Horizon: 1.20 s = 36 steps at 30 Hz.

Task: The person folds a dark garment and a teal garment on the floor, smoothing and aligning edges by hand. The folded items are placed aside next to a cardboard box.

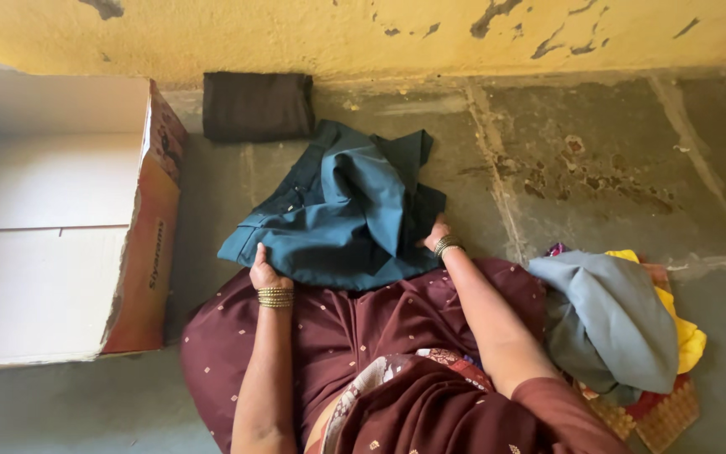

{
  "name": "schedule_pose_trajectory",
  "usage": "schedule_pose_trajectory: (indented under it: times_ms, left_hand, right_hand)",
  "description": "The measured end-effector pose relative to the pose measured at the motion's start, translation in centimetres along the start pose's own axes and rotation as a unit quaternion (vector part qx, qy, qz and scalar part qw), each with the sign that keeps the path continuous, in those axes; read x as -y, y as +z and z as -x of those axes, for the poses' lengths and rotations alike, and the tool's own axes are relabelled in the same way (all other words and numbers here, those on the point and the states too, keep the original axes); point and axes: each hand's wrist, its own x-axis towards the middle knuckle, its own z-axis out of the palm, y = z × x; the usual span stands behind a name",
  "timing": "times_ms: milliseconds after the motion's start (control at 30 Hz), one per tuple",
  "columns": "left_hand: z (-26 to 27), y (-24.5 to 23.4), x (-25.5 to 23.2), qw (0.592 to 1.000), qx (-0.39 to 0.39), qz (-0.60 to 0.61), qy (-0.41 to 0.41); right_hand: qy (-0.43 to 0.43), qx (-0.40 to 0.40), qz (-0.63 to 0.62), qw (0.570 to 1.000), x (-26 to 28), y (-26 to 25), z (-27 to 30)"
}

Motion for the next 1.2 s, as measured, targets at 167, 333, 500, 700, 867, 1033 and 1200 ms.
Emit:
schedule_pose_trajectory:
  times_ms: [167,333,500,700,867,1033,1200]
  left_hand:
    - [0.2,0.1,0.1,1.0,-0.012,-0.003,0.004]
    - [1.3,1.7,-0.3,0.998,-0.009,-0.049,0.027]
    - [3.1,3.1,0.1,0.989,0.106,-0.09,-0.042]
    - [2.4,3.3,2.2,0.94,0.098,-0.286,-0.156]
    - [2.5,3.1,1.9,0.942,0.08,-0.297,-0.132]
    - [2.9,3.2,0.6,0.98,0.086,-0.128,-0.127]
    - [0.5,1.1,1.2,0.998,0.05,-0.033,0.022]
  right_hand:
    - [0.003,-0.022,-0.06,0.998,-3.2,-0.4,-3.4]
    - [-0.106,-0.191,-0.469,0.856,-1.6,-9.2,-1.3]
    - [-0.16,-0.225,-0.76,0.589,-3.6,-20.6,3.8]
    - [0.124,-0.218,-0.548,0.798,-13.5,-14.9,2.5]
    - [0.157,-0.31,-0.342,0.873,-19.7,-9.8,0.7]
    - [0.098,-0.178,-0.401,0.893,-13.3,-9.4,1.4]
    - [-0.024,-0.172,-0.07,0.982,-7.2,-9.6,3.6]
